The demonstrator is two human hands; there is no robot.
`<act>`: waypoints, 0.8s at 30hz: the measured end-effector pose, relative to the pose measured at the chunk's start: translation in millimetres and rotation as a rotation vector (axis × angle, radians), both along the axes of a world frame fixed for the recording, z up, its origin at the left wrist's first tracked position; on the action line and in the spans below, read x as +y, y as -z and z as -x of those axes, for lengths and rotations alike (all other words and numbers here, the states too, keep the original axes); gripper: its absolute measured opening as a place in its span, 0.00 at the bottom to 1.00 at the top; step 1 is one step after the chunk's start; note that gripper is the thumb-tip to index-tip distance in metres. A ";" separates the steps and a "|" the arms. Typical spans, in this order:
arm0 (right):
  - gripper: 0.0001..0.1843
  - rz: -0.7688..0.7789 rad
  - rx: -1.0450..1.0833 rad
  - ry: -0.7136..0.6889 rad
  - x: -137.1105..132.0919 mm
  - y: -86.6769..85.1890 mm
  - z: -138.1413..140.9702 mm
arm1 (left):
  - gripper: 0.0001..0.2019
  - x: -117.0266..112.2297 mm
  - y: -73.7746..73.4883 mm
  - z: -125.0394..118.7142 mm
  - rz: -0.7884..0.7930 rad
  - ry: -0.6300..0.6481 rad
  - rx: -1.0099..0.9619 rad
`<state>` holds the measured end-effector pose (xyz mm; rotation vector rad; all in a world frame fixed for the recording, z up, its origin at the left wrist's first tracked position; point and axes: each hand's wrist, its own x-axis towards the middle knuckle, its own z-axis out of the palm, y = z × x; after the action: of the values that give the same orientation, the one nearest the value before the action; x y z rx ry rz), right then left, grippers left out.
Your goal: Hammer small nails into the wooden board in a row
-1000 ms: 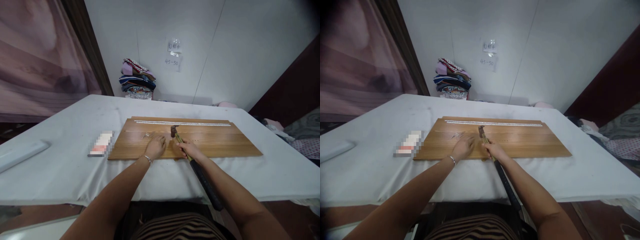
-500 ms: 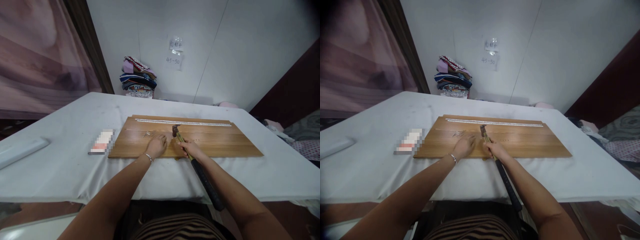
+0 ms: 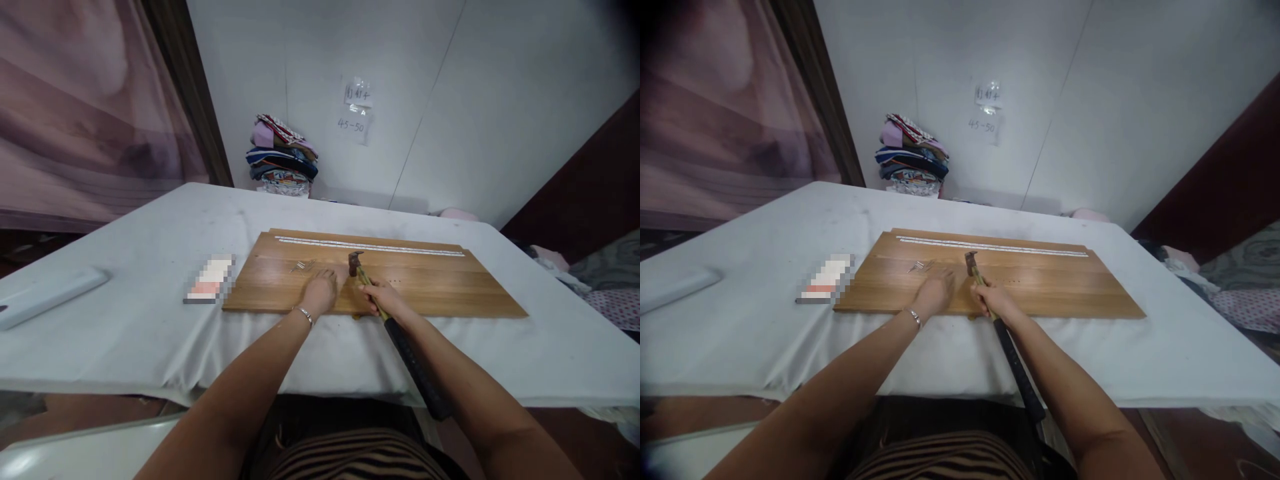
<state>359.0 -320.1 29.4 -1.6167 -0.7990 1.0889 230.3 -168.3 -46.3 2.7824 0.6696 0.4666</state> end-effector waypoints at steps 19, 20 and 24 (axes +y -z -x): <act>0.16 -0.015 0.030 -0.005 3.6 4.1 -2.9 | 0.20 -9.9 5.5 8.0 0.012 -0.086 -0.053; 0.16 -0.015 0.030 -0.009 3.9 3.6 -2.6 | 0.20 -9.6 6.0 8.2 0.002 -0.085 -0.056; 0.16 0.002 0.040 -0.008 6.2 3.9 -2.2 | 0.20 -9.0 6.5 8.0 -0.013 -0.085 -0.048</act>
<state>361.2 -313.9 25.4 -1.5895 -0.7790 1.1244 222.4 -177.3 -52.8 2.7542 0.7789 0.5543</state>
